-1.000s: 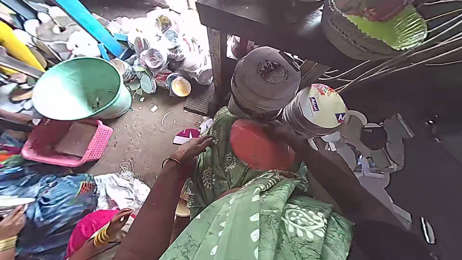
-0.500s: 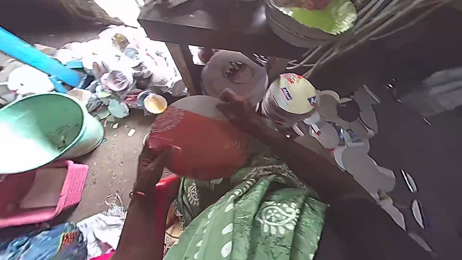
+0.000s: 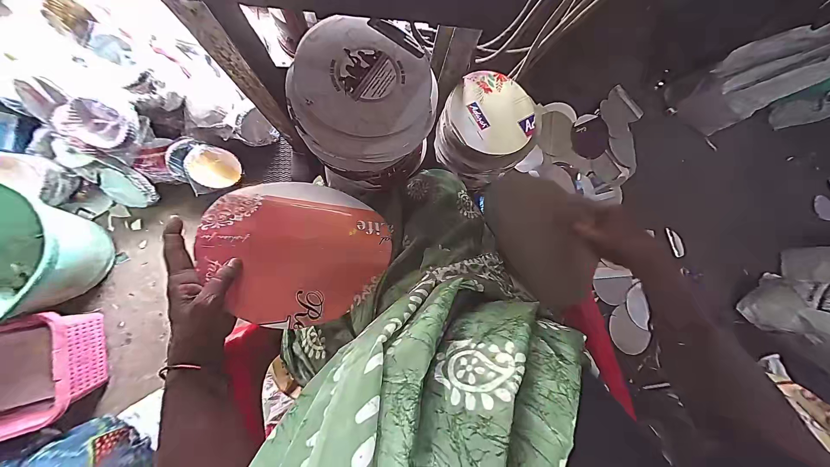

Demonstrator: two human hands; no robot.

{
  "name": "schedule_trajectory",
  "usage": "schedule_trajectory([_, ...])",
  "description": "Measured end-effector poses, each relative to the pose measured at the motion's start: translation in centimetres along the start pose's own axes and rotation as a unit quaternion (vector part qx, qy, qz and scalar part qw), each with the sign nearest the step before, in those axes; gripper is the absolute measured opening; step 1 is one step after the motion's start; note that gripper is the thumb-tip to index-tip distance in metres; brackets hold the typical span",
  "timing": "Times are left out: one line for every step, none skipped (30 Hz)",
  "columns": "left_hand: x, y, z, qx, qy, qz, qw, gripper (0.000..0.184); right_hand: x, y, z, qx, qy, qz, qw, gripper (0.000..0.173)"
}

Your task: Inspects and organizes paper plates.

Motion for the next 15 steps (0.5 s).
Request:
schedule_trajectory([0.0, -0.3, -0.1, 0.003, -0.015, 0.02, 1.0, 0.076, 0.4, -1.1, 2.0, -0.024, 0.079, 0.029, 0.996, 0.023])
schedule_trajectory([0.1, -0.5, -0.3, 0.001, -0.029, 0.039, 0.999, 0.068, 0.6, -2.7, 3.7, -0.033, 0.143, 0.064, 0.987, 0.028])
schedule_trajectory([0.1, -0.6, -0.6, -0.004, -0.046, 0.053, 0.998, 0.061, 0.8, -4.7, 4.7, -0.034, 0.188, 0.104, 0.976, 0.031])
schedule_trajectory([0.2, -0.7, -0.9, -0.012, -0.065, 0.06, 0.996, 0.055, 0.9, -7.1, 4.8, -0.033, 0.215, 0.161, 0.963, 0.032])
schedule_trajectory([0.4, -0.8, -1.1, -0.019, -0.082, 0.062, 0.994, 0.053, 0.8, -9.7, 3.8, -0.053, 0.227, 0.233, 0.944, 0.029])
schedule_trajectory([0.6, -0.9, -1.3, -0.028, -0.097, 0.06, 0.993, 0.053, 0.5, -12.4, 1.7, -0.089, 0.208, 0.316, 0.921, 0.026])
schedule_trajectory([0.8, -0.7, -1.3, -0.035, -0.101, 0.055, 0.993, 0.053, 0.0, -14.7, -1.3, -0.116, 0.181, 0.403, 0.889, 0.028])
schedule_trajectory([1.1, -0.2, -1.5, -0.029, -0.09, 0.052, 0.994, 0.054, -0.5, -16.8, -4.9, -0.124, 0.146, 0.48, 0.856, 0.031])
schedule_trajectory([1.3, 0.2, -1.8, 0.026, -0.07, 0.084, 0.994, 0.061, -1.0, -18.6, -8.8, -0.117, 0.102, 0.538, 0.828, 0.037])
schedule_trajectory([1.3, 0.3, -2.0, 0.084, -0.042, 0.125, 0.988, 0.068, -1.3, -20.0, -12.6, -0.108, 0.039, 0.581, 0.806, 0.042])
schedule_trajectory([1.3, 0.2, -1.9, 0.12, -0.021, 0.144, 0.982, 0.068, -1.3, -21.0, -15.9, -0.099, -0.056, 0.598, 0.793, 0.042])
schedule_trajectory([1.3, 0.2, -1.7, 0.113, -0.003, 0.141, 0.984, 0.057, -1.3, -21.8, -18.7, -0.079, -0.166, 0.587, 0.789, 0.043])
schedule_trajectory([1.4, 0.0, -1.1, 0.079, 0.014, 0.128, 0.988, 0.039, -1.0, -22.5, -20.8, -0.055, -0.253, 0.564, 0.784, 0.05])
schedule_trajectory([1.3, -0.5, -0.5, 0.055, 0.024, 0.121, 0.991, 0.034, -0.9, -23.0, -21.9, -0.036, -0.305, 0.546, 0.779, 0.057])
schedule_trajectory([1.1, -0.6, -0.2, 0.045, 0.026, 0.121, 0.991, 0.051, -1.4, -23.1, -21.9, -0.029, -0.331, 0.532, 0.779, 0.06])
Point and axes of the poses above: each hand's wrist, its own x-axis away from the middle knuckle, its own z-axis out of the back of the hand, y = z × x, the point moved 6 cm from there along -x, towards the middle knuckle, and after that the axes turned 6 degrees about z, right-handed, at the moved point
